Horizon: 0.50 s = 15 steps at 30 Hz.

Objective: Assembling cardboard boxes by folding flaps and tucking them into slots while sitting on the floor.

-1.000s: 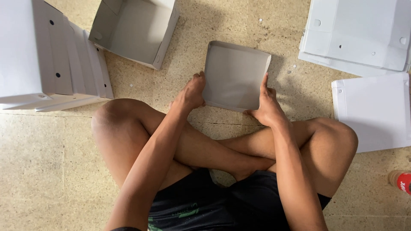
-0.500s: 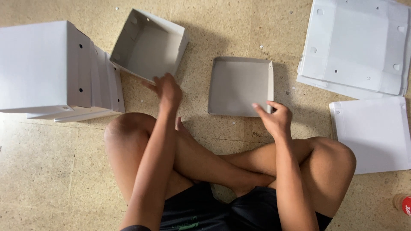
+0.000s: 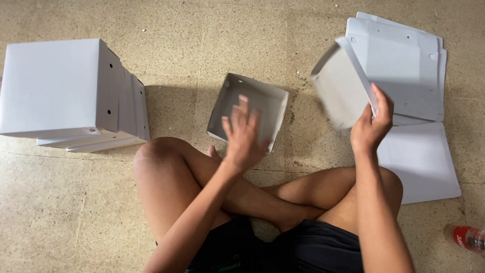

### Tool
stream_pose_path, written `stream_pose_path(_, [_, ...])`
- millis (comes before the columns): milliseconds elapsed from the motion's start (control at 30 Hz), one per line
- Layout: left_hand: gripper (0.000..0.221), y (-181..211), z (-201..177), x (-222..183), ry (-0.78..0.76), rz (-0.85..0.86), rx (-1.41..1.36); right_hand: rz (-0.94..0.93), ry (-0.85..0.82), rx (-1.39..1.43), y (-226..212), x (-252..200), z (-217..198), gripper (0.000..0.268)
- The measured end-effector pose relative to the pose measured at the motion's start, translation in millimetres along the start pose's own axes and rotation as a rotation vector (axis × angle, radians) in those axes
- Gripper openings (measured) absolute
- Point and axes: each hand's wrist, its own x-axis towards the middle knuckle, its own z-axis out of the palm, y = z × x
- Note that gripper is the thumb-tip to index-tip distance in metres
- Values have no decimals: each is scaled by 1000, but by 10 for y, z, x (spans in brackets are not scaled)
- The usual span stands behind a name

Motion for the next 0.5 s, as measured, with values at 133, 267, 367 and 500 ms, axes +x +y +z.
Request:
stream_pose_path(133, [99, -943, 214, 271, 251, -509, -169, -308, -124, 72, -190, 348, 441, 52])
stream_pose_path(267, [74, -1582, 1651, 594, -269, -754, -193, -178, -290, -32, -459, 144, 867, 54])
stream_pose_path(367, [60, -1498, 2010, 454, -246, -47, 634, -123, -543, -104, -498, -205, 967, 59])
stream_pose_path(500, [42, -1363, 1858, 408, -314, 23, 698, -255, -587, -54, -730, -498, 630, 56])
